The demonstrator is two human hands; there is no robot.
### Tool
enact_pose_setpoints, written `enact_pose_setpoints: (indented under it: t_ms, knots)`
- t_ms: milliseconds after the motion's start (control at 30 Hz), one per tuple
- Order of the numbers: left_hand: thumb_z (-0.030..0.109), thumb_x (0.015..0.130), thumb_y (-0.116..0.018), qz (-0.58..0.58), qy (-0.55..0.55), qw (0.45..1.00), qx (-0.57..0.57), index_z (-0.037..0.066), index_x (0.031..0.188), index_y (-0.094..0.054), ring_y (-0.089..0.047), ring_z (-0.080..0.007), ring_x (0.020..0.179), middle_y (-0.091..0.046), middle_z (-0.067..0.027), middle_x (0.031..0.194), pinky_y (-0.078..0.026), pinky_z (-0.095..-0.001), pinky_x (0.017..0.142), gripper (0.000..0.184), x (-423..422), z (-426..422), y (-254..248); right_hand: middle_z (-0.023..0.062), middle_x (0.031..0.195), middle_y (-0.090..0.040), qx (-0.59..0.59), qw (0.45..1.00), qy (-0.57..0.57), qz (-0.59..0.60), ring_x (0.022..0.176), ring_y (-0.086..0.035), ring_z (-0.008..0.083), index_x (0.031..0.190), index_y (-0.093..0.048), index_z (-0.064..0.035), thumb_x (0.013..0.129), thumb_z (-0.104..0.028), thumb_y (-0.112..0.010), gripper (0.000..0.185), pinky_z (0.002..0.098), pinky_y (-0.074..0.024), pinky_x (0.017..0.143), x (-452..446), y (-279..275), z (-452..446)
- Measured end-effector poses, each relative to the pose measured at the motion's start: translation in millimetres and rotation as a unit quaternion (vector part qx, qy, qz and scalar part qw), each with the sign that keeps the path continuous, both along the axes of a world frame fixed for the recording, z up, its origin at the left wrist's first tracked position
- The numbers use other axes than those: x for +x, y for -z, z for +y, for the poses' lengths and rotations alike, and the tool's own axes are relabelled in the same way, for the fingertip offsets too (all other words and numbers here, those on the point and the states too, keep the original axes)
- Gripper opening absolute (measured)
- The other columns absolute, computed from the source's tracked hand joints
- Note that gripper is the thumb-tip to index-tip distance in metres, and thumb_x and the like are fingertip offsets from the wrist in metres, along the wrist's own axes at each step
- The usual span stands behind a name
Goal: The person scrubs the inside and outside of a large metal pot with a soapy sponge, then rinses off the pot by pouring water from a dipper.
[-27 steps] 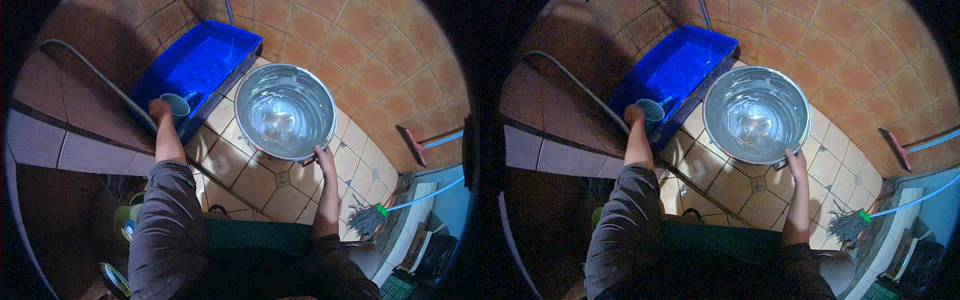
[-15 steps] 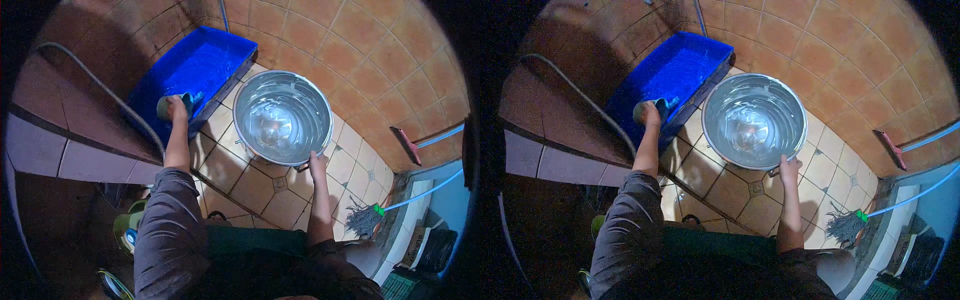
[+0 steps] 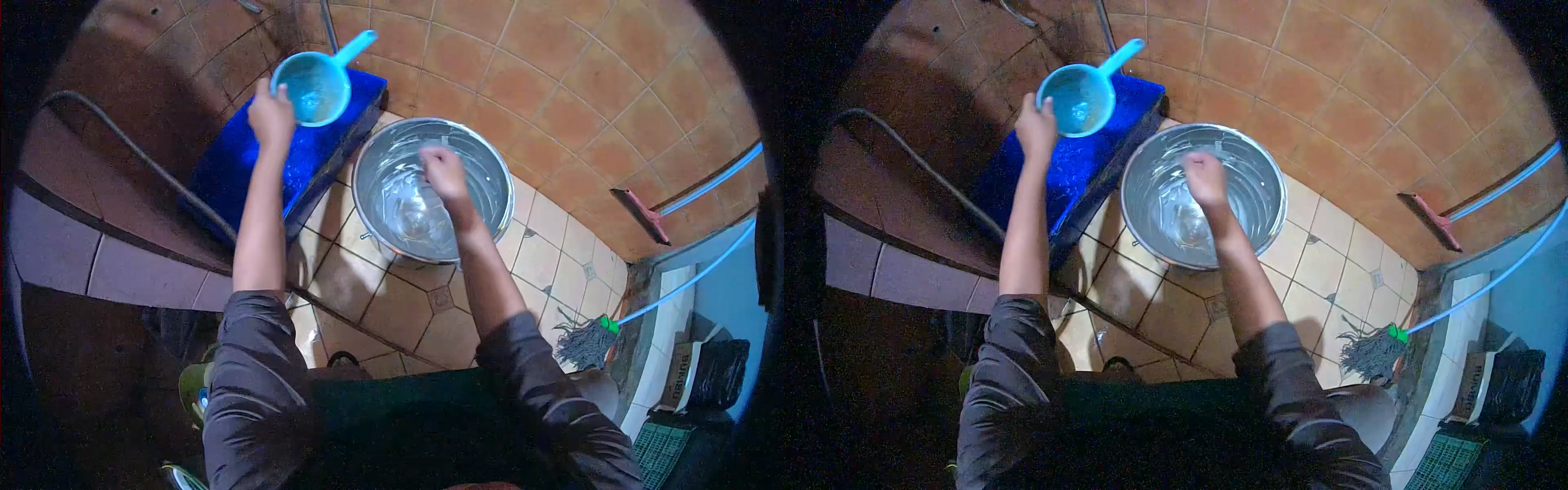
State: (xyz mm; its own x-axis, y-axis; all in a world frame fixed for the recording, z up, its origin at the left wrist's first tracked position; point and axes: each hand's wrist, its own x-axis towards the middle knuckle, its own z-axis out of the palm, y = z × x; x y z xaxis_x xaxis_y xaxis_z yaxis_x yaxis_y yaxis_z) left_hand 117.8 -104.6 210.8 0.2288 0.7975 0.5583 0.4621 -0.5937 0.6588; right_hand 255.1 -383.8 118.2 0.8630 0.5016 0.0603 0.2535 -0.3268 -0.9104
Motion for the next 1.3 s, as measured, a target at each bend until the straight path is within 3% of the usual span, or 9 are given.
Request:
enact_pose_setpoints:
  t_ms: [100, 200, 467, 567, 700, 800, 1033, 1233, 1300]
  knots:
    - [0.021, 0.089, -0.060, -0.066, 0.100, 0.991, 0.060, 0.005, 0.098, -0.058, -0.061, -0.0450, 0.083, -0.064, -0.0234, 0.087, -0.047, -0.0508, 0.070, 0.018, 32.1, -51.7, -8.0, 0.0111, 0.081, -0.065, 0.141, 0.926, 0.018, 0.350, 0.073, -0.066, 0.0226, 0.091, -0.063, -0.0023, 0.089, -0.016, -0.055, 0.016, 0.0359, -0.0570, 0.065, 12.7, -13.4, 40.9]
    - [0.016, 0.088, -0.060, -0.137, 0.173, 0.970, 0.099, 0.006, 0.098, -0.058, -0.060, -0.0441, 0.088, -0.063, -0.0222, 0.097, -0.048, -0.0485, 0.073, 0.014, 60.4, -96.8, 4.1, 0.0091, 0.078, -0.062, 0.201, 0.872, 0.027, 0.446, 0.066, -0.064, 0.0197, 0.089, -0.060, -0.0018, 0.089, -0.012, -0.054, 0.012, 0.0330, -0.0588, 0.057, 47.3, 30.2, 53.4]
    - [0.016, 0.091, -0.057, -0.086, 0.227, 0.969, 0.037, -0.003, 0.106, -0.055, -0.054, -0.0444, 0.111, -0.052, -0.0273, 0.127, -0.049, -0.0471, 0.086, 0.024, 90.2, -175.1, 36.1, -0.0018, 0.057, -0.050, 0.218, 0.846, 0.144, 0.464, 0.039, -0.039, 0.0087, 0.082, -0.055, -0.0127, 0.099, -0.029, -0.045, 0.025, 0.0236, -0.0246, 0.031, 42.4, 65.9, 5.9]
    - [0.018, 0.092, -0.056, -0.116, 0.218, 0.969, 0.015, -0.006, 0.111, -0.055, -0.052, -0.0440, 0.115, -0.052, -0.0284, 0.127, -0.046, -0.0464, 0.092, 0.031, 98.8, -179.3, 47.2, -0.0019, 0.056, -0.048, 0.117, 0.881, 0.079, 0.451, 0.037, -0.038, 0.0080, 0.081, -0.053, -0.0130, 0.099, -0.032, -0.043, 0.029, 0.0235, -0.0263, 0.031, 50.0, 69.7, -7.3]
    - [0.021, 0.093, -0.056, -0.117, 0.234, 0.964, -0.053, -0.009, 0.119, -0.052, -0.050, -0.0431, 0.118, -0.051, -0.0300, 0.127, -0.041, -0.0453, 0.099, 0.040, 99.2, -185.6, 49.8, 0.0009, 0.058, -0.049, 0.183, 0.912, 0.215, 0.298, 0.038, -0.039, 0.0086, 0.086, -0.055, -0.0091, 0.097, -0.051, -0.043, 0.044, 0.0217, -0.0298, 0.032, 25.1, 30.3, -26.3]
    - [0.019, 0.093, -0.056, -0.136, 0.237, 0.961, -0.035, -0.005, 0.108, -0.052, -0.050, -0.0479, 0.113, -0.047, -0.0308, 0.131, -0.044, -0.0486, 0.093, 0.029, 100.7, -193.3, 62.3, 0.0015, 0.058, -0.049, 0.271, 0.880, 0.119, 0.372, 0.039, -0.041, 0.0094, 0.088, -0.055, -0.0058, 0.095, -0.057, -0.044, 0.052, 0.0215, -0.0347, 0.033, -0.4, -20.6, -33.1]
    - [0.032, 0.101, -0.032, -0.058, 0.235, 0.935, -0.260, -0.005, 0.099, -0.059, -0.060, -0.0438, 0.100, -0.059, -0.0324, 0.111, -0.048, -0.0468, 0.086, 0.046, 86.0, -223.2, 69.3, 0.0152, 0.066, -0.063, 0.131, 0.956, 0.173, 0.197, 0.047, -0.061, 0.0200, 0.097, -0.059, 0.0089, 0.096, -0.017, -0.045, 0.029, 0.0301, -0.0476, 0.040, 12.1, -6.3, -48.7]
    - [0.029, 0.099, -0.045, -0.361, 0.188, 0.552, -0.727, -0.002, 0.097, -0.063, -0.061, -0.0278, 0.054, -0.067, -0.0184, 0.086, -0.052, -0.0404, 0.055, 0.036, 140.6, -247.8, 202.5, 0.0263, 0.084, -0.065, -0.136, 0.934, 0.251, -0.213, 0.069, -0.067, 0.0378, 0.129, -0.053, -0.0035, 0.092, -0.015, -0.049, 0.039, 0.0477, -0.0520, 0.063, 7.9, -32.1, -71.5]
    - [0.030, 0.097, -0.047, -0.321, 0.202, 0.585, -0.717, -0.001, 0.100, -0.062, -0.060, -0.0266, 0.058, -0.067, -0.0168, 0.088, -0.051, -0.0390, 0.057, 0.034, 137.2, -253.0, 205.1, 0.0276, 0.080, -0.064, -0.169, 0.931, 0.236, -0.223, 0.073, -0.065, 0.0410, 0.139, -0.041, -0.0094, 0.090, -0.013, -0.050, 0.050, 0.0503, -0.0498, 0.067, 3.7, -49.3, -76.1]
